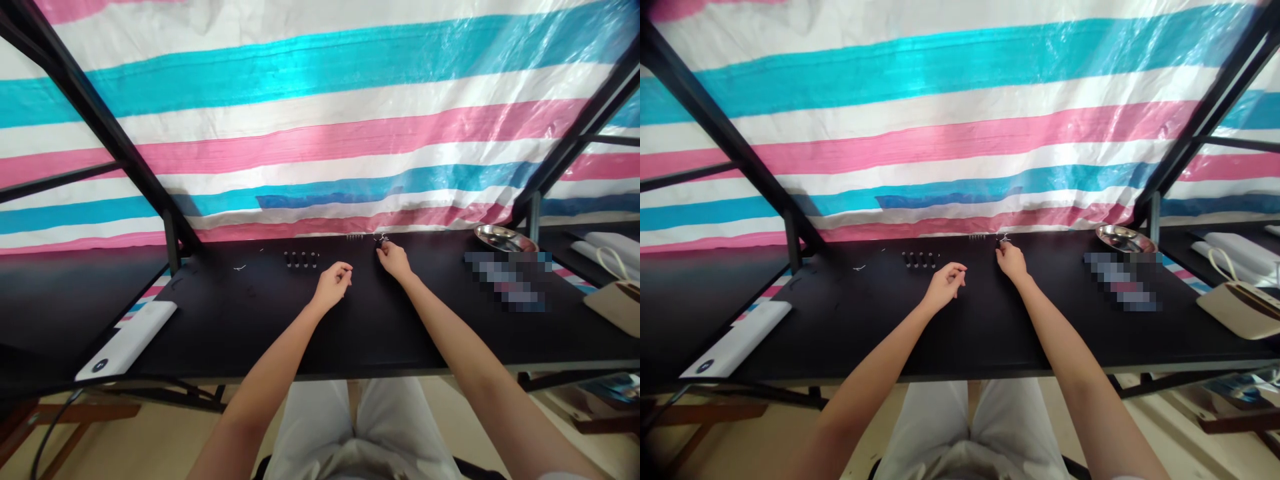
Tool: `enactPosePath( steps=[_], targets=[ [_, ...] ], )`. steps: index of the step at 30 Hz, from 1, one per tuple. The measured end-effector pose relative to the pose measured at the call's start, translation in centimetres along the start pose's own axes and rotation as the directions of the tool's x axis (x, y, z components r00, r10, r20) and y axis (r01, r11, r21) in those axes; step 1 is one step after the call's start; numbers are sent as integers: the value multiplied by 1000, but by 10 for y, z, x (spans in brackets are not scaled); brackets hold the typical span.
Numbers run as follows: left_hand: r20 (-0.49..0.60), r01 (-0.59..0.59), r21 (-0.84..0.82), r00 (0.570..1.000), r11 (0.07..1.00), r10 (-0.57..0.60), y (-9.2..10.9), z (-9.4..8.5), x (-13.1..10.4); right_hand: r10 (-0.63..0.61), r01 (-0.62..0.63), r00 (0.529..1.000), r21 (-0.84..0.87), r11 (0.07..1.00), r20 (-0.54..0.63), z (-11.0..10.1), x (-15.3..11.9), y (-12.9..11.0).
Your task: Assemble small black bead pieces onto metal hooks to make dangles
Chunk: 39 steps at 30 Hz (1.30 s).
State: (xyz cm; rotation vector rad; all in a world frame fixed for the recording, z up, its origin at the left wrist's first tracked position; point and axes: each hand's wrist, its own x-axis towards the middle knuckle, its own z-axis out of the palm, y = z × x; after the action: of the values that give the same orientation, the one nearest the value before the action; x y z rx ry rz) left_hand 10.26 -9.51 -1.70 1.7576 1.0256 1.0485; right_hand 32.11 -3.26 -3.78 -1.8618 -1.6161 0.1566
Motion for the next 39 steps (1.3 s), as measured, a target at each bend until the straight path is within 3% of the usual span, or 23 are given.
enactPosePath(
  steps=[7,17,29,39],
  targets=[
    [7,-10,67,1000,998,10,-3,0,0,-5,7,1000,-71,997,31,13,8,7],
    [11,-21,138,1000,990,20,-2,0,-1,-24,28,998,-64,998,62,11,8,8],
    [28,-25,185,999,982,20,-1,1,-1,57,-64,996,127,990,62,1,8,20],
    [28,-26,207,999,978,20,-2,0,-1,101,-101,995,9,995,4,6,6,21]
  ],
)
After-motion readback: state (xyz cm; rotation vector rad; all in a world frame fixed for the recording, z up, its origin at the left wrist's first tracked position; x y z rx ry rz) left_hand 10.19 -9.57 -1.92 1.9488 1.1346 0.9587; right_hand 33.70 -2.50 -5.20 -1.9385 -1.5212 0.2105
